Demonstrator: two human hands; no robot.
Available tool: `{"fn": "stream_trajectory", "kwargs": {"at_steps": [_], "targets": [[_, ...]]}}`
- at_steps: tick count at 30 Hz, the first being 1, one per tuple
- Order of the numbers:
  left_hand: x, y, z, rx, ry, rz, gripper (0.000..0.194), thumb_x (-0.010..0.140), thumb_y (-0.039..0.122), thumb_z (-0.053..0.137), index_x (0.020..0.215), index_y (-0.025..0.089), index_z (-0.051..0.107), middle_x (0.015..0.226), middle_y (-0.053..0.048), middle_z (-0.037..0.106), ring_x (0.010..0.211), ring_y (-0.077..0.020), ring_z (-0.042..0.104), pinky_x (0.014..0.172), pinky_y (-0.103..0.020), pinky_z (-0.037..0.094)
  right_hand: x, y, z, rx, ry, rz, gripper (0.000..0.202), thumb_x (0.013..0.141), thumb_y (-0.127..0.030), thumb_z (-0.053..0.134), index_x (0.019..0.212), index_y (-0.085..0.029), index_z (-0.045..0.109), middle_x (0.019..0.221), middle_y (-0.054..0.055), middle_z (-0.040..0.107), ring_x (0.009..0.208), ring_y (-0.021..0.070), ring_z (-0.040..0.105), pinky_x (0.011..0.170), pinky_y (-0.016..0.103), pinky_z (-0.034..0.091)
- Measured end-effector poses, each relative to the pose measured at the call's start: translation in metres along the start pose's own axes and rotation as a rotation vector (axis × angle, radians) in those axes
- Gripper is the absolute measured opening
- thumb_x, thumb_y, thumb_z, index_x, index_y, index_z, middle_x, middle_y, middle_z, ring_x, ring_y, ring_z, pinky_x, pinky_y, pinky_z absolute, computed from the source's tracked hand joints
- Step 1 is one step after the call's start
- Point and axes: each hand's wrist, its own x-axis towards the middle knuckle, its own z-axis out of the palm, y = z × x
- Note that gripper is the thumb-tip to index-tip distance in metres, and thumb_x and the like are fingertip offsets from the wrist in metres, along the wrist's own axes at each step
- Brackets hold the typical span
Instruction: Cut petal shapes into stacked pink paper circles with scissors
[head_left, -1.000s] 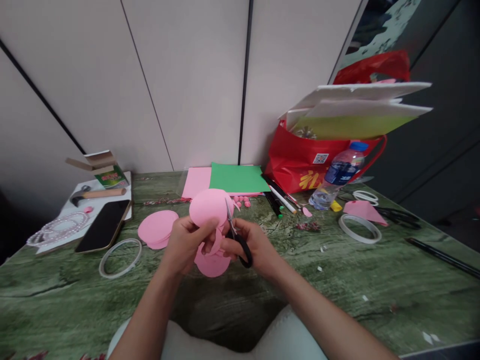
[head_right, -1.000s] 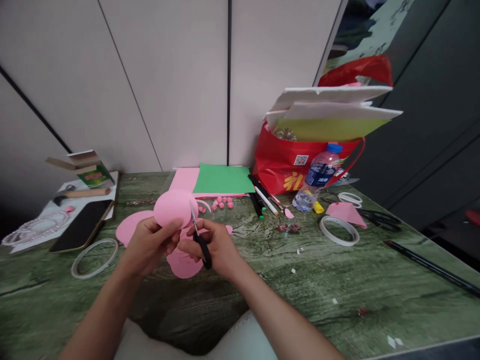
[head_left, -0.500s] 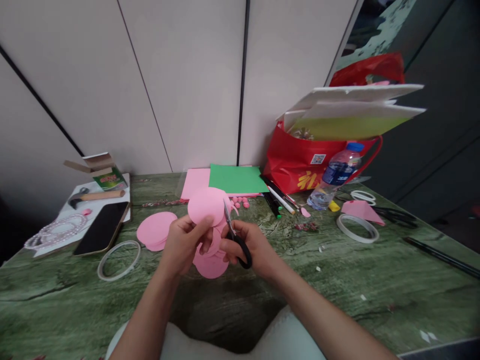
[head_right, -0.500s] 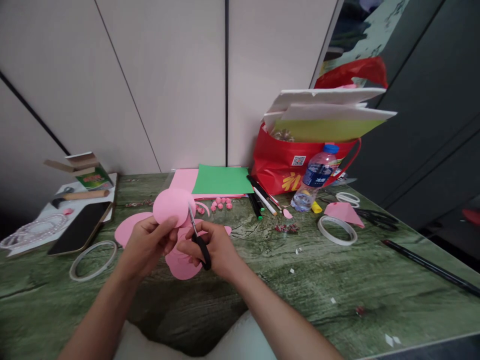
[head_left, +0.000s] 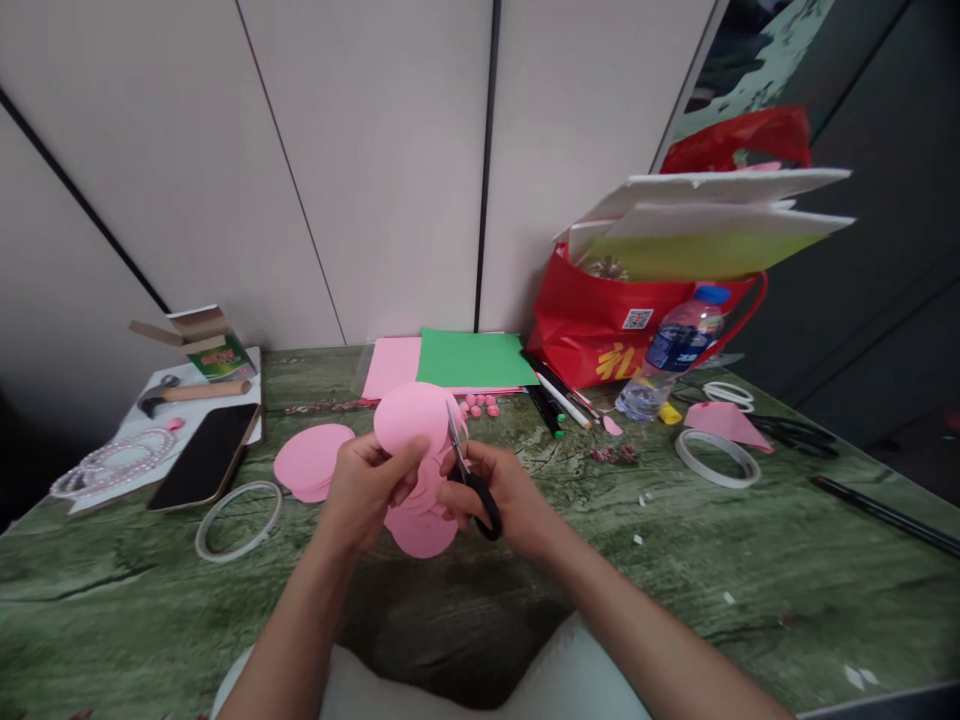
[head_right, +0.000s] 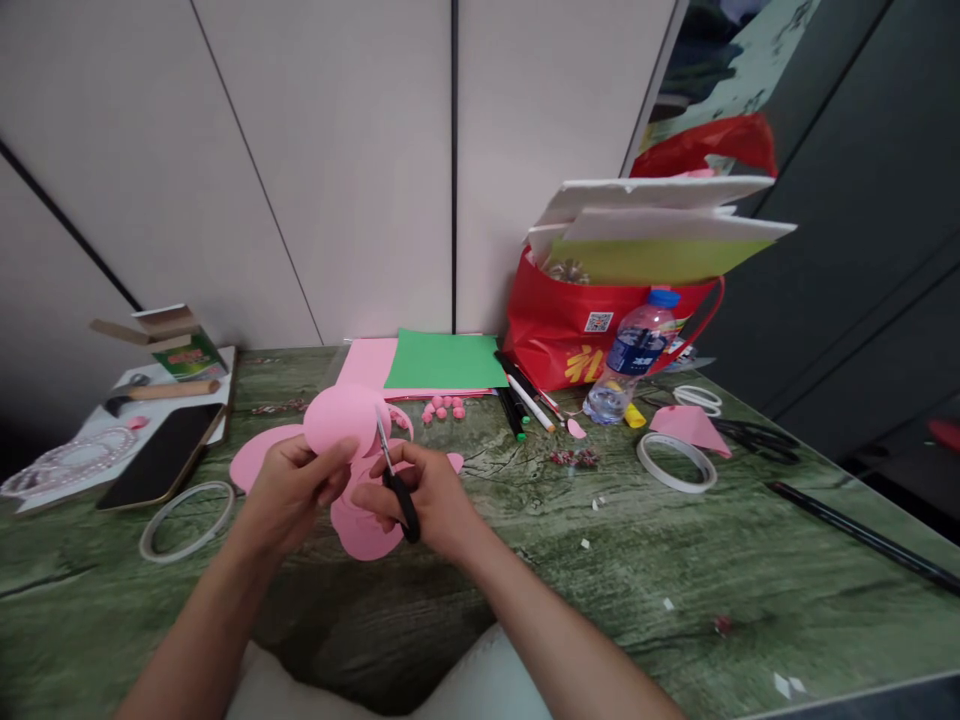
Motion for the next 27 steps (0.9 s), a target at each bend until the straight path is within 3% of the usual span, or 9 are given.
{"fn": "stream_trajectory", "kwargs": {"at_steps": [14, 22, 27], "targets": [[0.0002, 0.0012, -0.0003, -0.031, 0.021, 0.025, 0.028, 0.069, 0.028, 0.063, 0.051, 0.014, 0.046, 0.036, 0.007, 0.038, 0.033, -0.0021, 0.029, 0.036, -0.018, 0.017, -0.0017, -0.0033, 0.0007, 0.020, 0.002, 0.019, 0.035, 0.055, -0.037, 0.074, 0.071, -0.017, 0.049, 0.042, -0.008, 0.050, 0.037, 0.0059, 0.046, 0.038, 0.017, 0.037], [-0.0018, 0.0042, 0.0034, -0.147, -0.050, -0.016, 0.023, 0.071, 0.032, 0.061, 0.059, 0.015, 0.051, 0.044, 0.005, 0.049, 0.029, -0.0048, 0.039, 0.030, -0.018, 0.024, -0.0013, -0.0024, 0.0013, 0.003, -0.006, 0.016, 0.036, 0.056, -0.039, 0.073, 0.070, -0.017, 0.048, 0.041, -0.008, 0.050, 0.036, 0.0066, 0.047, 0.039, 0.019, 0.038], [-0.0020, 0.0040, 0.0052, -0.069, 0.022, 0.006, 0.030, 0.068, 0.030, 0.064, 0.048, 0.013, 0.047, 0.037, 0.006, 0.042, 0.030, -0.0020, 0.032, 0.032, -0.017, 0.020, -0.0012, 0.0006, 0.0014, 0.001, -0.017, 0.010, 0.037, 0.056, -0.040, 0.073, 0.073, -0.017, 0.048, 0.045, -0.007, 0.052, 0.038, 0.0071, 0.048, 0.040, 0.019, 0.038]]}}
